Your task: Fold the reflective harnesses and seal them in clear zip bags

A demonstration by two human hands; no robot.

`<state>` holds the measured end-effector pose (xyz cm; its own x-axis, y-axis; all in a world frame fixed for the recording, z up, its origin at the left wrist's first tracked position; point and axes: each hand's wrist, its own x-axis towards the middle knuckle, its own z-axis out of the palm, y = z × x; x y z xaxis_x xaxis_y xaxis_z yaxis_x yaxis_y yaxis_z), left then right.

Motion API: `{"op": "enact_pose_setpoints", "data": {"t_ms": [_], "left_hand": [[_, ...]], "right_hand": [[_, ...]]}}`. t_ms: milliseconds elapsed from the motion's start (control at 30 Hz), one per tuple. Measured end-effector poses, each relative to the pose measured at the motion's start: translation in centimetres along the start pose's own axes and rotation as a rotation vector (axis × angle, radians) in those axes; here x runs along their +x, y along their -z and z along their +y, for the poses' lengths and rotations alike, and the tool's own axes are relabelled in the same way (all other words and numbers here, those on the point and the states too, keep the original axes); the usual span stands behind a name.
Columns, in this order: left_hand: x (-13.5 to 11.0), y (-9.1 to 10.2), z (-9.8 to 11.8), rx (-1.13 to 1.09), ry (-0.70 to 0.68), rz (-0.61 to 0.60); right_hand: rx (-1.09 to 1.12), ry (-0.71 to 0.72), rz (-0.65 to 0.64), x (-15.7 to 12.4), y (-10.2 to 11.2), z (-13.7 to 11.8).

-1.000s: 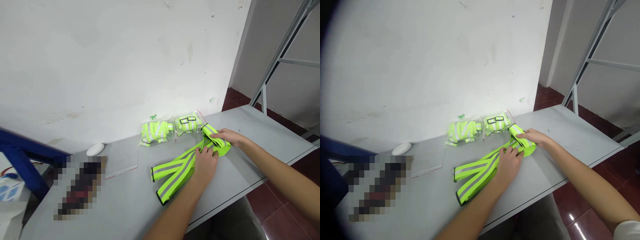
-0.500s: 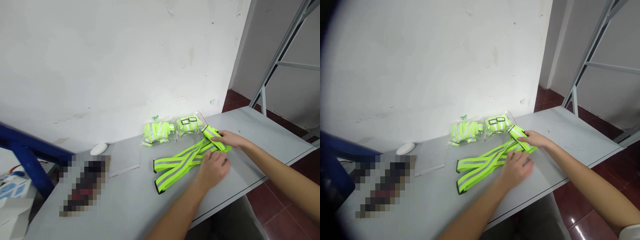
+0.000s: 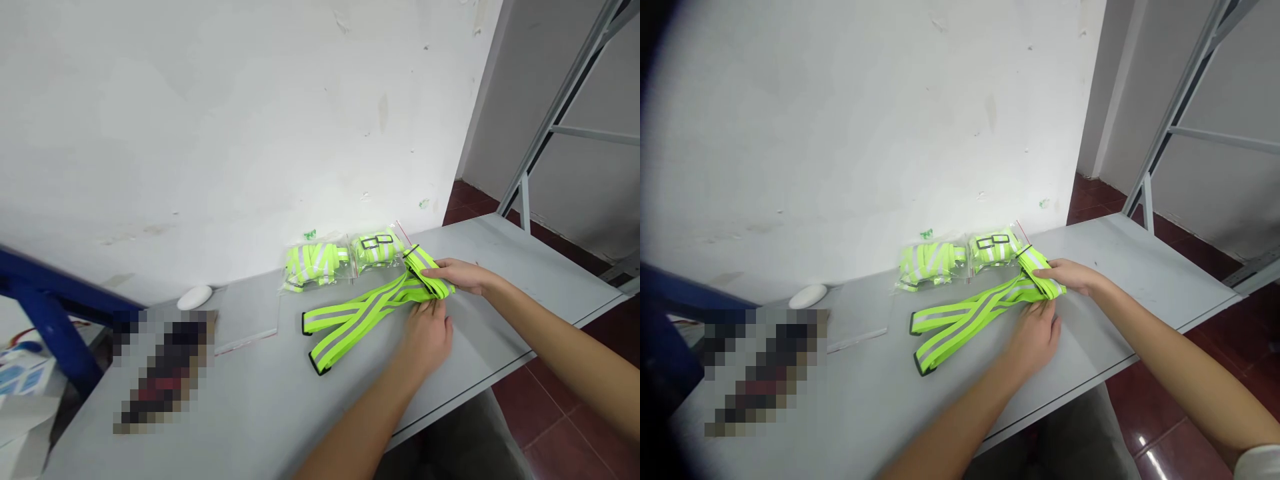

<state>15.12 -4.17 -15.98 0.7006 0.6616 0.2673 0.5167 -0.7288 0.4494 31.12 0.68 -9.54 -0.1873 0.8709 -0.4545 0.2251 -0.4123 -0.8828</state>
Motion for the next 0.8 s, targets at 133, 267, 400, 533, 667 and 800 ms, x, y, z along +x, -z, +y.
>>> {"op": "enact_pose_setpoints", "data": {"t_ms": [133,267,400,533,667,800], "left_hand": [[-0.2,-0.2,0.5,0.158,-0.002,0.007],[-0.4,0.8,-0.1,0.216,-0.090,0.005],[-0.3,2.3,-1.8,0.294,-0.080,0.131],[-0.1,2.9,-3.6,0.454,0.228,0.121],[-0.2,3.7,-4.4,0.487,0.315,-0.037],[-0.3,4.8,-4.8,0.474,0.281,-0.090]], "right_hand": [[-0.158,0.021,0.056,0.4,0.3,0.5],[-0.392,0.055,0.165,0.6,0.0,1.3],[-0.663,0.078,0.307,0.3,-0.7,2.0],[-0.927,0.065,0.460,-0.2,-2.0,2.2],[-1.116,0.020,0.556,-0.2,-3.8,2.3],[-1.243,-0.010,0.609,0.1,-5.2,2.6]]}}
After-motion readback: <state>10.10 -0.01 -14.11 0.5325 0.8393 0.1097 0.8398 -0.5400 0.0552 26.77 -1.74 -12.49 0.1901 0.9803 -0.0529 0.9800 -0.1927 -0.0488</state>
